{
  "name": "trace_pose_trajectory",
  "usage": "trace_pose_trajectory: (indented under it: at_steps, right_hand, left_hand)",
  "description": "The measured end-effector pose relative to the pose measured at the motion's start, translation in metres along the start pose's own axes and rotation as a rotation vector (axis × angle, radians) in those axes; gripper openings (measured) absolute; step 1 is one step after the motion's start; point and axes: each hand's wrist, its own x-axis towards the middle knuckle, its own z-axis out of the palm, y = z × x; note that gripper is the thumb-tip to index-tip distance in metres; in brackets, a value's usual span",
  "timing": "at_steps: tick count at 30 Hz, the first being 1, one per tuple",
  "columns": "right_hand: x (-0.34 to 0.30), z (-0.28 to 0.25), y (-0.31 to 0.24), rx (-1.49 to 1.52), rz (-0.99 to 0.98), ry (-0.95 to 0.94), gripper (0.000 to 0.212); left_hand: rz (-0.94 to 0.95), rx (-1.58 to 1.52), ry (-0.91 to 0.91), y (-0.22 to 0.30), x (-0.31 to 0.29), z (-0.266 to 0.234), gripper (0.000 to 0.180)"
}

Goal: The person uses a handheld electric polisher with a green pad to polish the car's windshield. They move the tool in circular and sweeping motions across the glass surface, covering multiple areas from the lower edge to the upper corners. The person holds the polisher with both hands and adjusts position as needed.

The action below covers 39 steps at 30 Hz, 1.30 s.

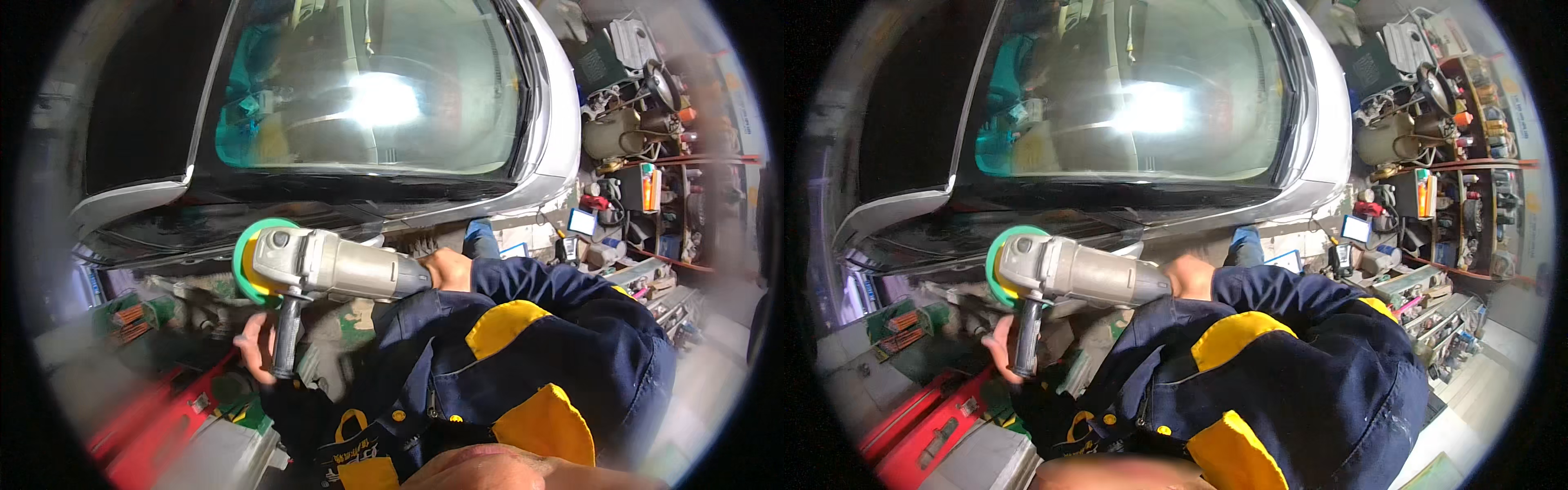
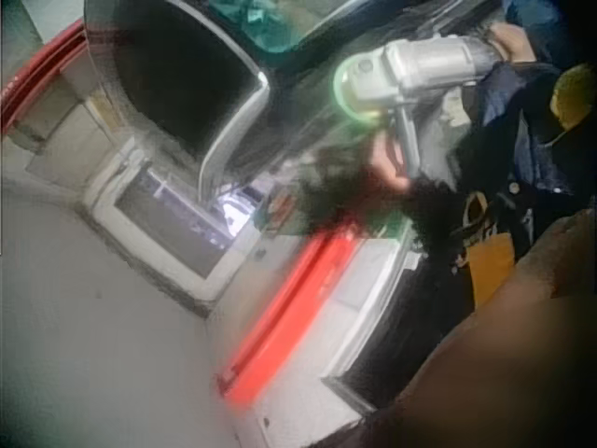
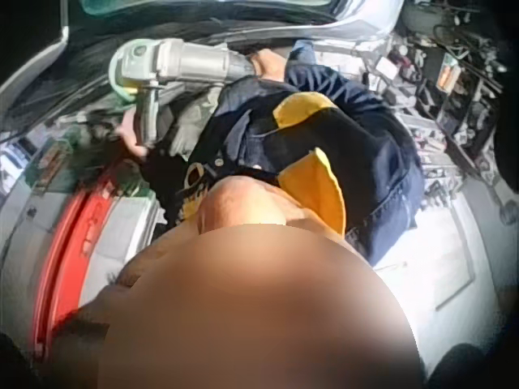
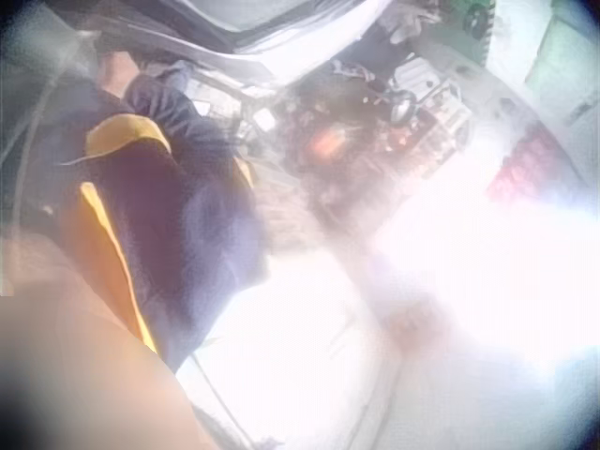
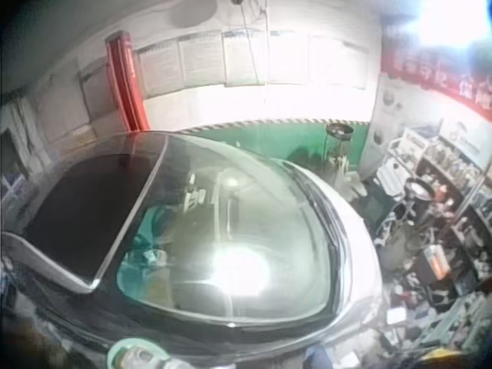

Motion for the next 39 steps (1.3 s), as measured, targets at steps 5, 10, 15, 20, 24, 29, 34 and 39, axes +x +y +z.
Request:
trace_pose_trajectory:
  at_steps: [5, 10, 15, 20, 24, 29, 34, 39]
  right_hand:
    - [-0.072, 0.007, -0.012, 0.154, 0.155, 0.253, 0.042]
    - [-0.14, 0.079, -0.035, 0.374, 0.654, 0.606, 0.043]
    - [-0.195, 0.126, -0.027, 0.7, 0.736, 0.94, 0.026]
    - [-0.201, 0.144, 0.015, 0.73, 0.729, 1.243, 0.031]
    - [-0.193, 0.159, 0.089, 0.917, 0.617, 1.407, 0.042]
    - [-0.184, 0.177, 0.157, 1.148, 0.466, 1.515, 0.045]
    - [-0.165, 0.194, 0.222, 1.229, 0.434, 1.534, 0.045]
    - [-0.138, 0.207, 0.328, 1.26, 0.227, 1.527, 0.034]
  left_hand:
    - [0.144, 0.075, -0.19, -0.17, 0.101, 0.072, 0.034]
    - [0.15, 0.765, -0.579, -0.27, 0.148, 0.164, 0.062]
    - [0.388, 0.746, -0.626, -0.275, 0.157, 0.192, 0.069]
    - [0.489, 0.7, -0.571, -0.274, 0.152, 0.195, 0.07]
    - [0.494, 0.757, -0.664, -0.27, 0.151, 0.208, 0.07]
    - [0.553, 0.859, -0.636, -0.253, 0.148, 0.22, 0.077]
    - [0.571, 0.933, -0.609, -0.258, 0.142, 0.225, 0.078]
    - [0.606, 0.962, -0.63, -0.25, 0.14, 0.233, 0.08]
